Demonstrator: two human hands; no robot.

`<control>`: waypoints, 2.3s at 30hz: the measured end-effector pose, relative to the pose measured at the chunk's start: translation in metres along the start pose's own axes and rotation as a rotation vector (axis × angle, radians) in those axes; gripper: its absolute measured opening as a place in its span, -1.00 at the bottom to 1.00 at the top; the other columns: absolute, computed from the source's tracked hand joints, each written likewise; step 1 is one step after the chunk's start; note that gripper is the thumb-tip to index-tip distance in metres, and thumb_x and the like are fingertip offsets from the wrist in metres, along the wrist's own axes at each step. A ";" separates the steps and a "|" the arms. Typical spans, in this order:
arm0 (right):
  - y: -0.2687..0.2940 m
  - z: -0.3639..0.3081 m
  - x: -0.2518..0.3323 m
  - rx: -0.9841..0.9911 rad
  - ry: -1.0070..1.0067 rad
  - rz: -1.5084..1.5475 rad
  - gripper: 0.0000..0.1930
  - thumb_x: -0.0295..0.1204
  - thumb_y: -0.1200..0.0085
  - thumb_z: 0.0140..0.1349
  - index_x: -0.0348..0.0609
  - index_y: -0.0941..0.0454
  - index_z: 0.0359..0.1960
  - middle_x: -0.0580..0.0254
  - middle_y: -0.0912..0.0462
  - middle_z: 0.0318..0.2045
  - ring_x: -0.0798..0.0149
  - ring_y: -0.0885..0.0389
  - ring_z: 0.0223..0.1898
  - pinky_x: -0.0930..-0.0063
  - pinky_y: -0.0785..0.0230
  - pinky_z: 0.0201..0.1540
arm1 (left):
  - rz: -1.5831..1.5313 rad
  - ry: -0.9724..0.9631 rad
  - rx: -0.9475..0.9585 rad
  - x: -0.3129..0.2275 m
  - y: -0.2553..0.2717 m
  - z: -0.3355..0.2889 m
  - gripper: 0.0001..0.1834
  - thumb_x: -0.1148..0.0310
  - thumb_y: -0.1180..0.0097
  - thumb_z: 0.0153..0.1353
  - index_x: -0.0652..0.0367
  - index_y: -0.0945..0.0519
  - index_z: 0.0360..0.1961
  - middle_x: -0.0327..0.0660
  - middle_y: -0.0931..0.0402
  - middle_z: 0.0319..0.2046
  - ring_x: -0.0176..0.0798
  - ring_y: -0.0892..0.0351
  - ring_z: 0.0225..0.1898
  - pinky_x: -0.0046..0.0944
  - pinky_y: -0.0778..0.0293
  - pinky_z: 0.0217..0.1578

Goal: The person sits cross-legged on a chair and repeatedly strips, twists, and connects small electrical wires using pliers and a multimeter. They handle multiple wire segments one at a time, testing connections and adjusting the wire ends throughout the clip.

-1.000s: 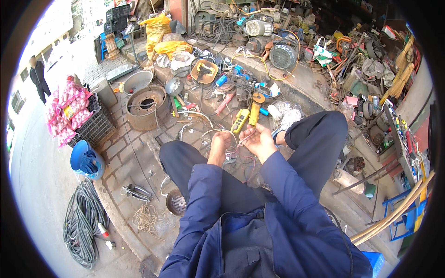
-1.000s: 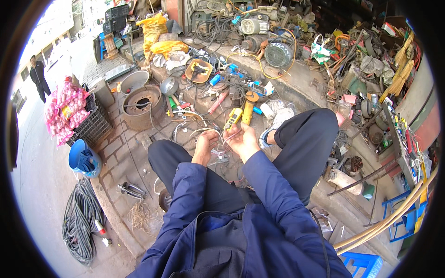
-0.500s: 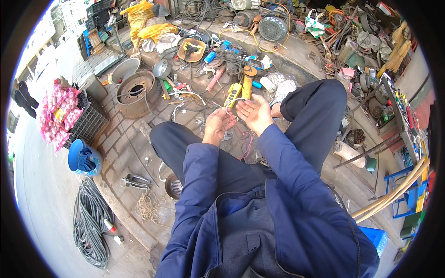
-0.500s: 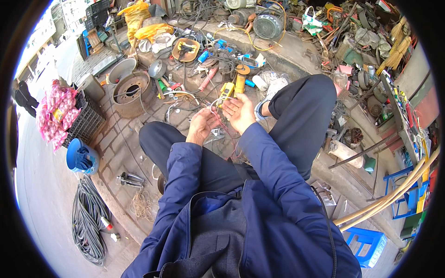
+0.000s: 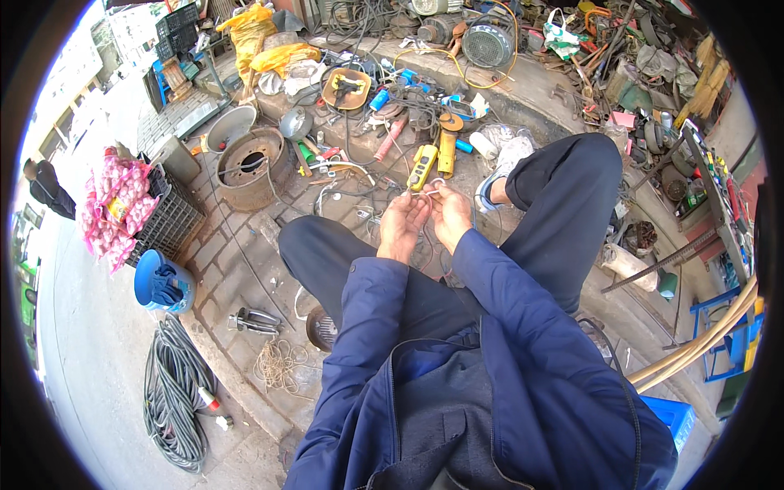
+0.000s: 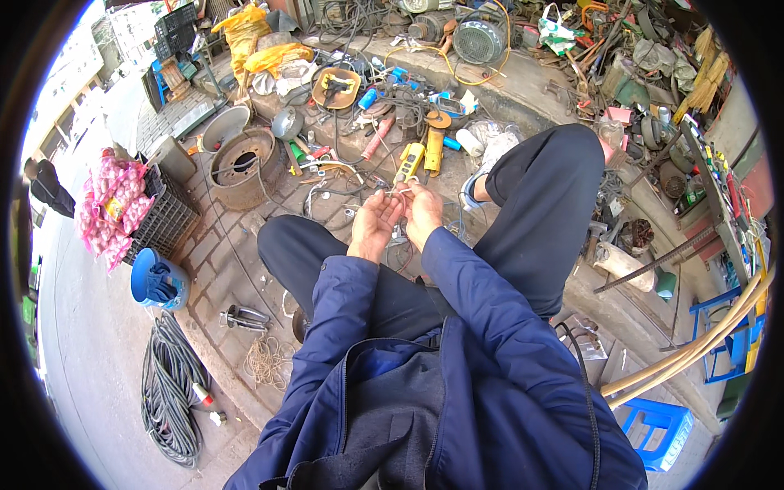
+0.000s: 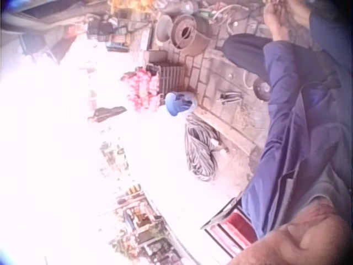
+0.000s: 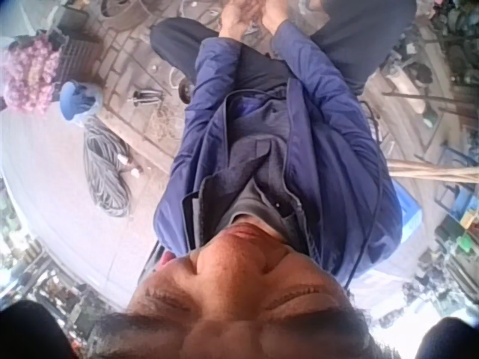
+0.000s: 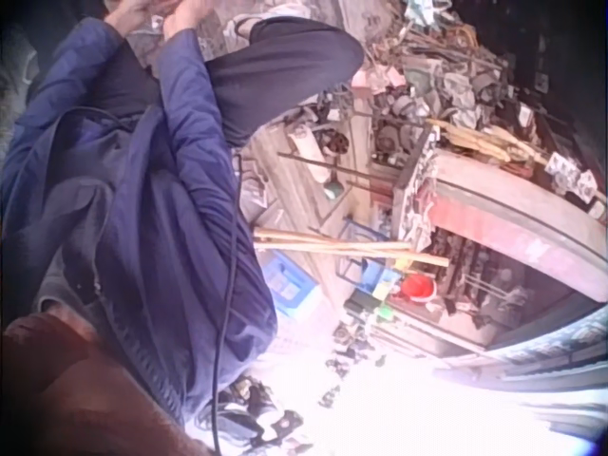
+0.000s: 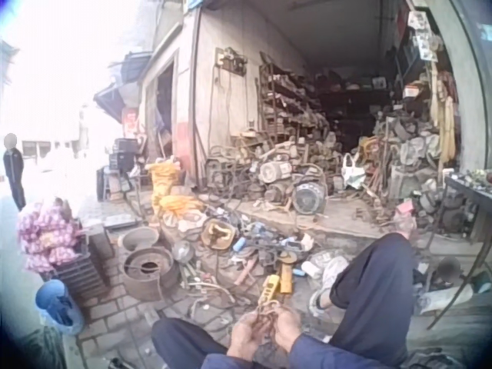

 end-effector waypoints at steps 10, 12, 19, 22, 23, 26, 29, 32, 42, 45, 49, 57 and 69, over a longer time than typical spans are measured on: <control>-0.007 0.006 -0.004 0.025 -0.053 0.225 -0.88 -0.42 0.10 0.43 -0.13 -0.38 -0.30 0.38 -0.36 -0.59 0.38 -0.37 -0.55 0.36 -0.34 -0.37 | -0.514 0.009 -0.039 0.001 0.005 -0.002 -0.66 0.14 0.19 0.48 0.14 -0.48 -0.31 -0.15 -0.57 -0.33 -0.09 -0.59 -0.14 -0.01 -0.55 -0.02; -0.020 0.002 -0.005 0.064 -0.008 0.180 -0.88 -0.43 0.09 0.43 -0.13 -0.38 -0.31 0.44 -0.26 -0.65 0.45 -0.23 -0.64 0.44 -0.22 -0.49 | -0.547 -0.011 -0.017 -0.004 0.005 -0.001 -0.67 0.13 0.18 0.48 0.10 -0.47 -0.34 -0.24 -0.50 -0.51 -0.18 -0.54 -0.33 -0.06 -0.52 -0.11; -0.040 -0.035 -0.036 0.220 -0.046 -0.269 -0.86 -0.40 0.09 0.43 -0.13 -0.38 -0.32 0.51 -0.16 -0.72 0.52 -0.09 -0.76 0.52 -0.02 -0.71 | -0.433 0.074 -0.425 -0.014 0.043 0.025 -0.78 0.42 0.33 0.34 0.17 -0.32 -0.45 -0.34 -0.11 -0.73 -0.32 0.10 -0.77 -0.30 -0.02 -0.70; -0.032 -0.061 -0.031 0.228 -0.130 -0.343 -0.88 -0.41 0.07 0.39 -0.10 -0.38 -0.34 0.49 -0.16 -0.73 0.49 -0.09 -0.78 0.49 -0.02 -0.71 | -0.491 0.035 -0.639 -0.008 0.064 0.045 -0.80 0.34 0.23 0.23 0.11 -0.32 -0.53 -0.37 -0.09 -0.72 -0.32 0.10 -0.75 -0.31 0.01 -0.69; -0.026 -0.075 -0.027 0.175 -0.186 -0.406 -0.88 -0.40 0.05 0.38 -0.10 -0.39 -0.35 0.49 -0.16 -0.74 0.49 -0.08 -0.79 0.48 0.00 -0.72 | -0.454 0.038 -0.719 -0.010 0.073 0.052 -0.80 0.32 0.19 0.19 0.08 -0.32 -0.57 -0.38 -0.09 -0.72 -0.32 0.09 -0.74 -0.31 0.02 -0.69; -0.017 -0.128 -0.002 0.310 -0.242 -0.368 -0.87 -0.39 0.05 0.39 -0.11 -0.41 -0.34 0.50 -0.12 -0.76 0.49 -0.03 -0.81 0.48 0.01 -0.70 | -0.466 -0.158 -0.715 -0.029 0.092 0.074 -0.82 0.33 0.23 0.13 0.00 -0.30 -0.61 -0.39 -0.07 -0.75 -0.34 0.09 -0.74 -0.32 0.03 -0.68; -0.010 -0.166 0.045 0.407 -0.225 -0.255 -0.86 -0.38 0.01 0.40 -0.15 -0.43 -0.32 0.51 -0.11 -0.75 0.52 -0.02 -0.77 0.51 0.00 -0.65 | -0.433 -0.129 -0.619 -0.051 0.105 0.091 -0.94 0.32 0.24 0.13 -0.08 -0.31 -0.38 -0.34 -0.25 -0.47 -0.22 -0.18 -0.50 -0.15 -0.12 -0.54; 0.001 -0.200 0.079 0.312 -0.240 -0.251 -0.85 -0.37 0.05 0.42 -0.14 -0.43 -0.31 0.51 -0.09 -0.74 0.52 -0.05 -0.74 0.50 -0.05 -0.57 | -0.424 -0.183 -0.590 -0.071 0.110 0.101 -0.90 0.34 0.26 0.13 0.00 -0.29 -0.31 -0.28 -0.23 -0.16 -0.25 -0.10 -0.31 -0.18 -0.18 -0.40; 0.006 -0.214 0.129 0.294 -0.114 -0.074 -0.84 -0.39 0.17 0.46 -0.13 -0.41 -0.29 0.52 -0.12 -0.73 0.50 -0.10 -0.69 0.49 -0.11 -0.52 | -0.487 -0.263 -0.495 -0.101 0.084 0.076 -0.91 0.35 0.19 0.30 0.11 -0.30 -0.32 -0.32 -0.17 -0.50 -0.35 -0.02 -0.64 -0.32 -0.14 -0.65; -0.005 -0.164 0.113 0.287 -0.192 0.101 -0.86 -0.39 0.15 0.44 -0.16 -0.39 -0.25 0.47 -0.21 -0.68 0.44 -0.20 -0.58 0.43 -0.18 -0.32 | -0.552 -0.228 -0.234 -0.099 0.049 0.056 -0.82 0.45 0.18 0.29 0.10 -0.35 -0.49 -0.39 -0.06 -0.75 -0.40 0.03 -0.79 -0.34 -0.14 -0.70; -0.024 -0.110 0.083 0.366 -0.296 0.175 -0.84 -0.36 0.12 0.43 -0.19 -0.44 -0.25 0.36 -0.43 -0.55 0.28 -0.45 -0.40 0.29 -0.36 -0.12 | -0.605 -0.171 -0.093 -0.085 0.026 0.032 -0.75 0.34 0.16 0.43 0.06 -0.36 -0.46 -0.44 -0.14 -0.71 -0.43 -0.06 -0.74 -0.36 -0.27 -0.55; -0.021 -0.044 0.019 0.301 -0.210 0.021 -0.52 -0.47 0.19 0.11 -0.23 -0.42 0.12 0.02 -0.65 -0.06 0.06 -0.53 0.08 0.18 -0.26 0.23 | -0.948 -0.116 -0.108 -0.074 0.023 0.018 -0.85 0.59 0.17 0.39 0.29 -0.35 -0.38 -0.30 -0.13 -0.69 -0.35 -0.12 -0.70 -0.29 -0.36 -0.49; -0.023 -0.039 -0.070 0.544 0.338 -1.135 -0.48 -0.40 -0.25 0.04 -0.30 -0.46 0.07 -0.08 -0.59 -0.09 0.15 -0.60 -0.10 0.33 -0.45 -0.06 | -1.047 -0.132 -0.013 -0.072 0.027 0.017 -0.85 0.55 0.18 0.39 0.31 -0.39 -0.35 -0.29 -0.20 -0.68 -0.33 -0.17 -0.68 -0.25 -0.42 -0.36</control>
Point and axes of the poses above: each hand's wrist, its own z-axis towards the middle knuckle, its own y-axis out of the back of the hand, x = y × z, the point moved 3 cm from there along z, towards the middle knuckle
